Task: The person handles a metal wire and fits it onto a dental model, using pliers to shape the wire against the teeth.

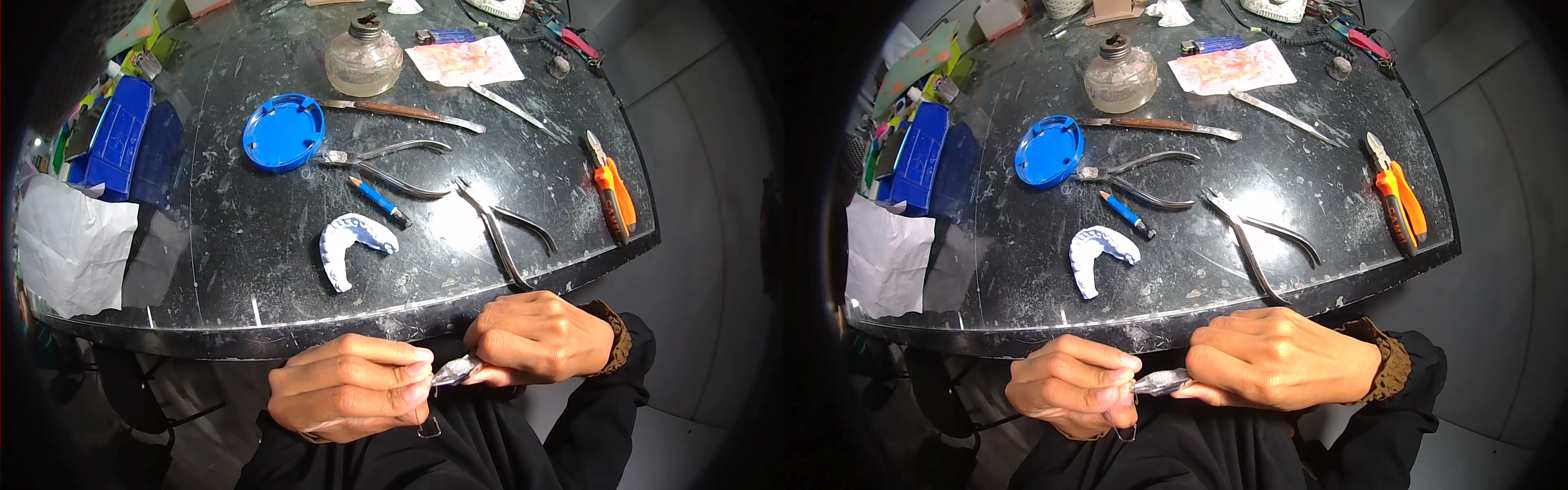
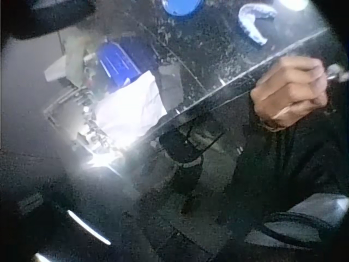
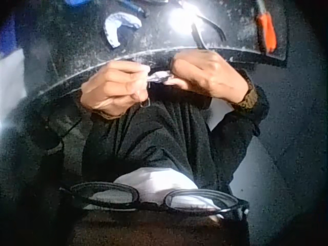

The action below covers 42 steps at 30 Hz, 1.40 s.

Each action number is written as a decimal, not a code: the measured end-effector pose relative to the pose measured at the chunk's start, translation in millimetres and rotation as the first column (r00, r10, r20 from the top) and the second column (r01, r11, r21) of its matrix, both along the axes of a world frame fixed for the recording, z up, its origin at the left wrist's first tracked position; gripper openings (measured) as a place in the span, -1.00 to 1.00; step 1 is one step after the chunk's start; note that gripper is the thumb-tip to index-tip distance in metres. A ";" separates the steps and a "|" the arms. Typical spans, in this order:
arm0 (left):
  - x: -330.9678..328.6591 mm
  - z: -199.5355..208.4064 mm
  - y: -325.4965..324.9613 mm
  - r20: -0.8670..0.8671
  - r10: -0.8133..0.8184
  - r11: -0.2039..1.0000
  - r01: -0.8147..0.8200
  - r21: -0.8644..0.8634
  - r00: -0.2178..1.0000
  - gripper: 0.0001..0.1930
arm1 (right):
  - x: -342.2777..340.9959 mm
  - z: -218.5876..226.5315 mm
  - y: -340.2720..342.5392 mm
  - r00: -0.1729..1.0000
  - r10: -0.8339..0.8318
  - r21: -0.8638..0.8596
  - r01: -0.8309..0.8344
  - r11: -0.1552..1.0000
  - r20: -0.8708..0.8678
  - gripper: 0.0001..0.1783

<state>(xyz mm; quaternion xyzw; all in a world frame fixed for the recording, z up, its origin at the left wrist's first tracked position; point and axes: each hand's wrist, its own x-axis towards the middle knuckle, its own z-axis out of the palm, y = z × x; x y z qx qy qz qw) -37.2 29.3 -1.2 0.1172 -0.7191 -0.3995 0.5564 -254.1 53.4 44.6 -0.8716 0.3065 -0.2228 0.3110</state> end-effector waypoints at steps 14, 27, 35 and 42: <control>-5.1 -7.3 -0.9 -0.041 0.218 0.976 -0.217 0.030 0.975 -0.82 | -60.2 -1.1 -14.4 0.403 -0.843 -0.550 0.639 0.537 -0.355 -0.84; 0.5 -10.4 0.6 0.042 0.184 0.973 -0.188 0.131 0.982 -0.78 | 30.7 -12.3 0.5 0.947 -0.135 -0.264 0.214 0.940 0.290 -0.68; 10.8 4.1 -15.0 0.334 0.604 0.776 -0.630 -0.037 0.724 -0.64 | 41.6 -24.2 -8.2 0.841 -0.408 -0.221 0.500 0.837 0.355 -0.67; 0.1 0.2 -27.6 0.691 0.537 0.703 -0.710 -0.048 0.484 -0.68 | 60.7 -38.4 -27.3 0.758 -0.571 -0.218 0.644 0.734 0.316 -0.66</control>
